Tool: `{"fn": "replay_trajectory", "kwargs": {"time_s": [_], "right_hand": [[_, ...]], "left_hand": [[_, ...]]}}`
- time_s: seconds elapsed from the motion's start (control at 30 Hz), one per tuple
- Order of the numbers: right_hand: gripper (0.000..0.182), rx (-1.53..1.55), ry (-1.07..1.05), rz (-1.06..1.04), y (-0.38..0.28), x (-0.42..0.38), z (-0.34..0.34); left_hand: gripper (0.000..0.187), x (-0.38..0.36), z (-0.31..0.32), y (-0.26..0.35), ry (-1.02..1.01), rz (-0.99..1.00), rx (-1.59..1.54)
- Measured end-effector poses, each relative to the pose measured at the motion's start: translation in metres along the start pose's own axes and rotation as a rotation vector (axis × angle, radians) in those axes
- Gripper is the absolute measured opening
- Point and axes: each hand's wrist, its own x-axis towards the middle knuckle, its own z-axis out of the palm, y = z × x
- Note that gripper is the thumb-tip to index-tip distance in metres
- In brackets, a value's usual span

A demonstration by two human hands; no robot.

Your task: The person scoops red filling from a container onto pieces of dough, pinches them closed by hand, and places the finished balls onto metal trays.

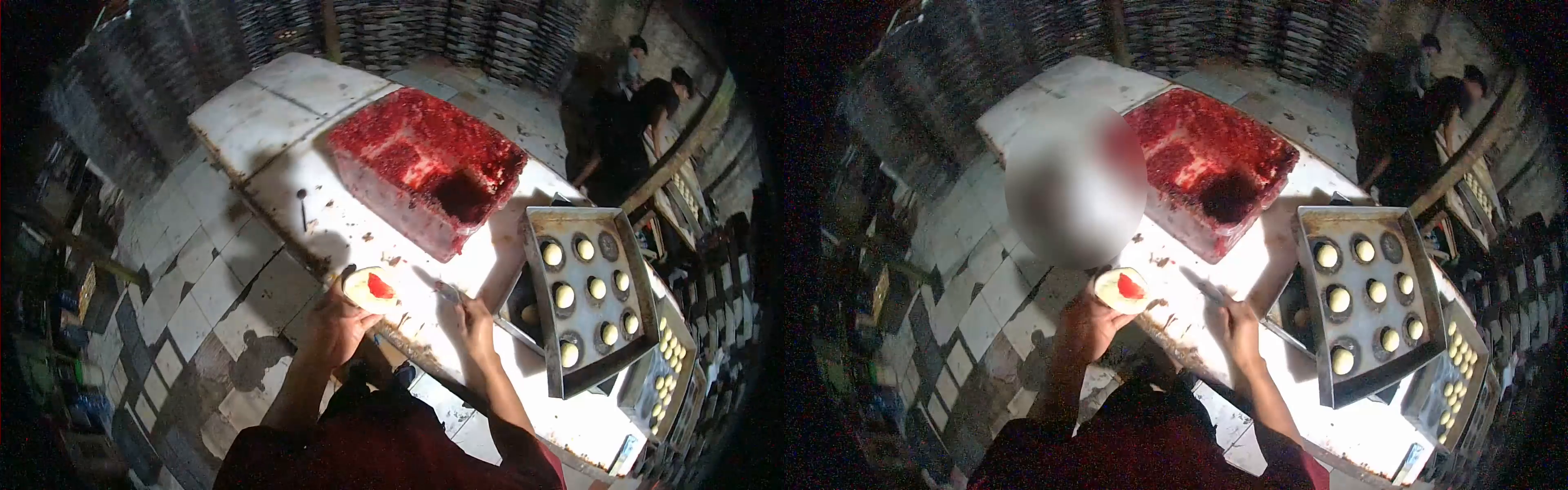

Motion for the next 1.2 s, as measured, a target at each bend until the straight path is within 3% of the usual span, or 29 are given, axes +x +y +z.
{"fn": "replay_trajectory", "kwargs": {"time_s": [0.03,0.07,0.13,0.2,0.27,0.33,0.47,0.53,0.67,0.73,0.77,0.8,0.87,0.93,1.0,1.03,1.07,1.13,1.2], "right_hand": [[0.030,0.148,-0.218,0.315,0.004,-0.005,-0.002],[0.030,0.147,-0.225,0.308,0.018,-0.012,0.003],[0.025,-0.261,0.016,-0.171,0.050,-0.030,0.023],[0.022,-0.488,0.116,-0.163,0.004,-0.041,0.010],[0.027,0.194,-0.179,0.153,-0.036,-0.049,0.003],[0.029,0.964,-0.505,0.519,-0.082,-0.052,-0.011],[0.024,0.843,-0.786,0.487,-0.125,-0.084,-0.015],[0.015,0.790,-0.782,0.495,-0.127,-0.101,-0.018],[0.010,0.880,-0.551,0.494,-0.123,-0.131,-0.031],[0.014,0.426,-0.375,-0.123,-0.137,-0.162,-0.051],[0.019,0.274,-0.352,-0.426,-0.145,-0.176,-0.063],[0.019,0.078,-0.285,-0.538,-0.145,-0.194,-0.069],[0.020,-0.060,-0.238,-0.570,-0.144,-0.224,-0.084],[0.020,-0.115,-0.153,-0.553,-0.128,-0.245,-0.096],[0.017,0.040,-0.080,-0.331,-0.116,-0.261,-0.116],[0.014,0.087,-0.059,-0.238,-0.113,-0.271,-0.129],[0.014,0.084,-0.046,-0.226,-0.109,-0.283,-0.141],[0.011,0.359,-0.086,0.008,-0.096,-0.304,-0.165],[0.014,0.228,0.009,-0.260,-0.078,-0.328,-0.187]], "left_hand": [[0.057,-0.011,0.001,0.003,0.016,0.009,-0.003],[0.060,-0.020,0.005,0.004,0.015,-0.027,-0.123],[0.069,-0.037,0.011,0.001,-0.007,-0.107,-0.365],[0.069,-0.044,-0.004,-0.037,-0.056,-0.032,-0.378],[0.067,-0.061,-0.012,-0.064,-0.304,-0.054,-0.625],[0.064,-0.085,-0.012,-0.078,-0.336,-0.100,-0.653],[0.065,-0.129,-0.021,-0.104,-0.341,-0.184,-0.595],[0.064,-0.155,-0.022,-0.119,-0.343,-0.249,-0.558],[0.049,-0.195,0.010,-0.121,-0.210,-0.239,-0.506],[0.039,-0.204,0.025,-0.119,0.042,-0.317,-0.635],[0.034,-0.205,0.019,-0.139,0.037,-0.346,-0.728],[0.034,-0.209,0.021,-0.141,0.025,-0.347,-0.725],[0.033,-0.217,0.033,-0.147,-0.184,-0.309,-0.793],[0.035,-0.229,0.052,-0.152,-0.252,-0.327,-0.725],[0.041,-0.245,0.077,-0.153,-0.342,-0.323,-0.594],[0.042,-0.256,0.095,-0.156,-0.288,-0.216,-0.434],[0.042,-0.262,0.107,-0.170,-0.301,-0.228,-0.427],[0.040,-0.269,0.130,-0.203,-0.272,0.178,0.054],[0.032,-0.278,0.171,-0.219,-0.199,0.160,-0.079]]}}
